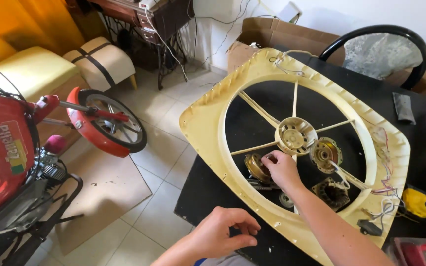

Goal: Disassembling a fan unit to access the motor and testing electrical components with a multimeter.

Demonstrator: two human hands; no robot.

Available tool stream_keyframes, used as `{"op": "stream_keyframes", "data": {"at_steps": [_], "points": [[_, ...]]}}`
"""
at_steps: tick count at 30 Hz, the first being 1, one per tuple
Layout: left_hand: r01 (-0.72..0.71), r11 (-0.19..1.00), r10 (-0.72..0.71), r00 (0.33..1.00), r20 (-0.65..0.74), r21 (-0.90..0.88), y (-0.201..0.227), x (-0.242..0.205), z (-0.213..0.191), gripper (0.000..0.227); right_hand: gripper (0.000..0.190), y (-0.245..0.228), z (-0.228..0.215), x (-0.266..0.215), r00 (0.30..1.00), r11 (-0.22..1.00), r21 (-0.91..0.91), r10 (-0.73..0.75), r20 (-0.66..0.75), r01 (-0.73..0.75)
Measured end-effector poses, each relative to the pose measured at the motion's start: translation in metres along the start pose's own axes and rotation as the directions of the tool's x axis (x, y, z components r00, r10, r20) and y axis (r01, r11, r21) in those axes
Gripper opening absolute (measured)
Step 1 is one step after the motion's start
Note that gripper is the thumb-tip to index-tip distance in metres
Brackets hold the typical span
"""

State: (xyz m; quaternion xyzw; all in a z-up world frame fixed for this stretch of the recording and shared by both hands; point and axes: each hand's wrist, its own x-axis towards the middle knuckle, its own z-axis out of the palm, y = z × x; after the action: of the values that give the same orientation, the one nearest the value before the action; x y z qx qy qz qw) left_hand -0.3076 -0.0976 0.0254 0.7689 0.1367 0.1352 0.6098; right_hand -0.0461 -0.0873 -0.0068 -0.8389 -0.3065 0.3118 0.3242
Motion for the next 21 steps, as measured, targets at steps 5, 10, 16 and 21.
{"op": "stream_keyframes", "data": {"at_steps": [5, 10, 16, 21], "points": [[-0.104, 0.994, 0.105, 0.994, -0.034, 0.032, -0.015, -0.002, 0.002, 0.023, 0.022, 0.029, 0.014, 0.028, 0.982, 0.971, -0.180, -0.174, -0.069, 0.159], [-0.116, 0.989, 0.114, 0.993, 0.028, 0.094, -0.027, 0.002, 0.008, 0.024, 0.033, 0.040, 0.012, 0.016, 0.958, 0.968, -0.075, -0.249, -0.142, 0.240], [-0.009, 0.987, 0.012, 1.000, -0.023, 0.158, -0.036, 0.009, 0.015, 0.026, 0.053, 0.024, -0.004, -0.003, 0.968, 0.967, -0.040, -0.251, 0.020, 0.252], [0.021, 0.984, -0.018, 1.000, -0.022, 0.177, -0.035, 0.014, 0.014, 0.029, 0.059, 0.021, -0.031, -0.031, 0.948, 0.941, -0.125, -0.308, 0.074, 0.315]]}}
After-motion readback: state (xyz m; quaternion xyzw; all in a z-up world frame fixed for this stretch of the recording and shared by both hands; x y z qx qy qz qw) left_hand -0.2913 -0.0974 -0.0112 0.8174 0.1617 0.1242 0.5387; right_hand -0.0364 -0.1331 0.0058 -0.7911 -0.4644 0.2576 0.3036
